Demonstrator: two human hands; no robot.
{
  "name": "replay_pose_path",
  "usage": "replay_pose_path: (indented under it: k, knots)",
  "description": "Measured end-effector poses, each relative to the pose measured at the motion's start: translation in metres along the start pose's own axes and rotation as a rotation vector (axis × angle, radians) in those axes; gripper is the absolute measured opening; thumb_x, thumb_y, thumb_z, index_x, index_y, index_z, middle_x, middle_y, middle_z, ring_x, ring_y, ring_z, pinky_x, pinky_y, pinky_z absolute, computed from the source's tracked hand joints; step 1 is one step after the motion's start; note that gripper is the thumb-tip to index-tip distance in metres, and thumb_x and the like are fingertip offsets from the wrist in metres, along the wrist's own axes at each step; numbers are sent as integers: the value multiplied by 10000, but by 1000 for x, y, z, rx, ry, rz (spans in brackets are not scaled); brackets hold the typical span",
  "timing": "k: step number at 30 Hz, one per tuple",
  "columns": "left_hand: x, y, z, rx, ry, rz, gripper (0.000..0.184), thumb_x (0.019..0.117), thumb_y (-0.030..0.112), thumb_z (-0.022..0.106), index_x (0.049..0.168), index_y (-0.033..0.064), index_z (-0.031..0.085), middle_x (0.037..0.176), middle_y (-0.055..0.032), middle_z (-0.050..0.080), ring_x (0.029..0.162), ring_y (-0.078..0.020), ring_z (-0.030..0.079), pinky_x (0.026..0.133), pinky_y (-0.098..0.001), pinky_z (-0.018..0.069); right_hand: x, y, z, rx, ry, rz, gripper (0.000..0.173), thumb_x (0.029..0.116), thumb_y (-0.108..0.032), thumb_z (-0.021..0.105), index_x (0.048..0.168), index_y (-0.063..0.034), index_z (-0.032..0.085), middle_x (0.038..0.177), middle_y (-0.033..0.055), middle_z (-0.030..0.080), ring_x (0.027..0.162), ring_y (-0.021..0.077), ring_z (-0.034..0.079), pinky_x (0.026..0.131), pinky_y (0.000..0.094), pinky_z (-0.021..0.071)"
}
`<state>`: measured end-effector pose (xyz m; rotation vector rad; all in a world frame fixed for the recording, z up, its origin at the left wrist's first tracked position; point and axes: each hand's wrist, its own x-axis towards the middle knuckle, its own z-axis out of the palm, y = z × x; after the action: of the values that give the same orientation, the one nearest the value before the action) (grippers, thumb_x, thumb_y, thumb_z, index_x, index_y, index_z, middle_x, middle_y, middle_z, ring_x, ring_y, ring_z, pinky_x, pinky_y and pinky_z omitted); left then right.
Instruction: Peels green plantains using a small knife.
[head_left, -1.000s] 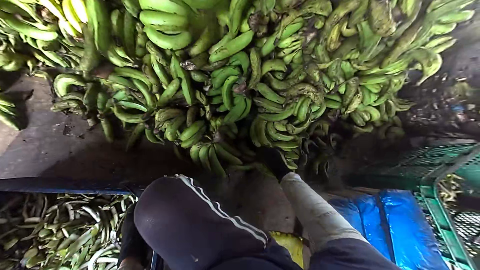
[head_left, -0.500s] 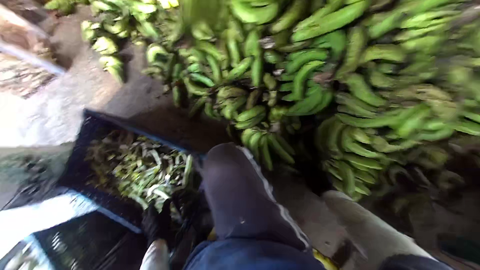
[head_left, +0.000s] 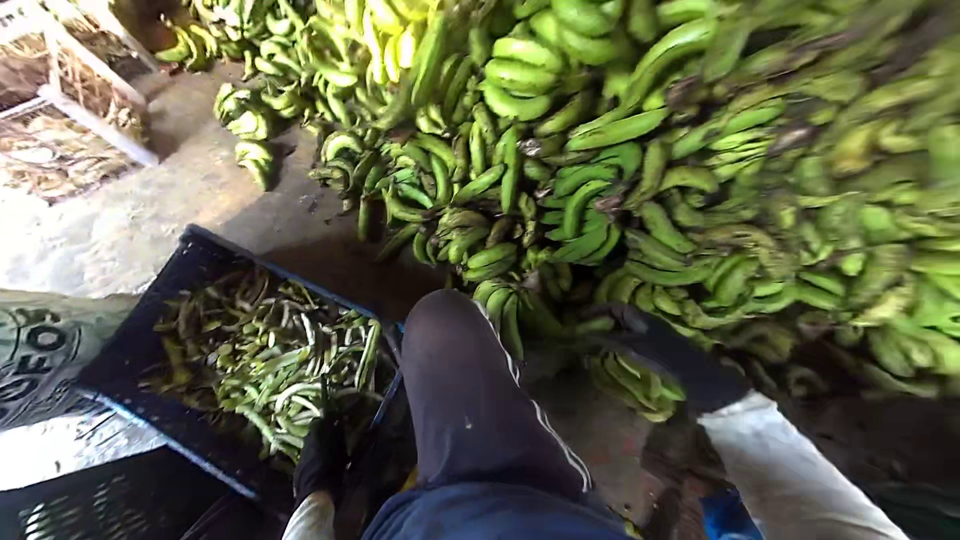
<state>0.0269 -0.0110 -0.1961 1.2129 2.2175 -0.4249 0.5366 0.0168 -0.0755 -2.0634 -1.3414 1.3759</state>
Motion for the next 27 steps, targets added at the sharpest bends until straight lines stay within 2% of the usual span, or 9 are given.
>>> replay_pose_path:
  k: [2, 4, 8, 10, 13, 16, 20, 24, 27]
  knots:
    - [-8, -3, -17, -123, 57, -23, 439, 1062, 282, 499, 1438, 57, 518, 1305, -224, 640, 1163, -394, 652, 978, -609, 515, -10, -54, -20, 181, 86, -241, 509, 917, -164, 733, 1393, -160, 554, 1155, 84, 661, 933, 184, 651, 784, 391, 565]
    - [-21, -11, -31, -504, 127, -36, 435, 1065, 232, 517, 1447, 24, 491, 1253, -255, 636, 1042, -383, 671, 901, -583, 539, -10, -100, -23, 411, 142, -502, 620, 922, -171, 657, 1500, -254, 448, 1264, -3, 617, 1013, 116, 631, 798, 321, 570]
    - [-49, -10, -66, -1091, 178, 86, 493, 1036, 235, 572, 1477, 61, 438, 1125, -200, 627, 814, -259, 619, 704, -456, 537, 38, -192, 46, 1024, -15, -673, 481, 1019, -139, 511, 1480, -136, 373, 1296, 108, 597, 1082, 269, 661, 855, 478, 609]
    - [-66, -5, -83, -1148, 219, 199, 478, 1074, 397, 491, 1414, 61, 493, 1055, -146, 646, 790, -210, 637, 689, -402, 546, 47, -231, 86, 1027, -106, -670, 404, 1036, -246, 530, 1417, -171, 421, 1179, 65, 647, 920, 194, 692, 736, 358, 616]
    - [-91, -2, -100, -1158, 335, 423, 580, 1068, 487, 356, 1416, 62, 541, 953, -65, 659, 752, -129, 619, 692, -340, 546, 40, -279, 140, 945, -239, -703, 418, 1001, -300, 580, 1384, -198, 445, 1107, 39, 656, 869, 156, 678, 707, 320, 597]
    - [-110, 5, -114, -1334, 287, 625, 622, 1036, 503, 437, 1412, 13, 507, 976, -37, 660, 803, -97, 638, 744, -300, 571, 20, -309, 175, 723, -285, -711, 496, 994, -406, 586, 1430, -236, 423, 1125, 41, 646, 859, 142, 646, 685, 326, 556]
    - [-128, 14, -147, -1523, 287, 805, 623, 1059, 541, 390, 1353, 3, 501, 843, -12, 612, 705, -107, 599, 650, -283, 550, 18, -328, 215, 649, -341, -838, 607, 963, -268, 626, 1515, -229, 379, 1175, 64, 655, 915, 174, 676, 752, 368, 594]
    - [-145, 19, -182, -1690, 428, 1034, 636, 1057, 574, 373, 1238, -1, 574, 711, 38, 587, 597, -70, 554, 574, -238, 516, 18, -338, 233, 675, -393, -826, 513, 989, -263, 592, 1470, -213, 422, 1072, 66, 666, 842, 179, 680, 721, 358, 600]
    - [-128, 22, -170, -1667, 347, 791, 486, 1093, 405, 334, 1257, 10, 564, 722, -7, 570, 586, -95, 537, 552, -262, 503, 17, -345, 234, 720, -464, -791, 525, 981, -338, 605, 1465, -232, 430, 1024, 65, 673, 810, 172, 681, 707, 346, 601]
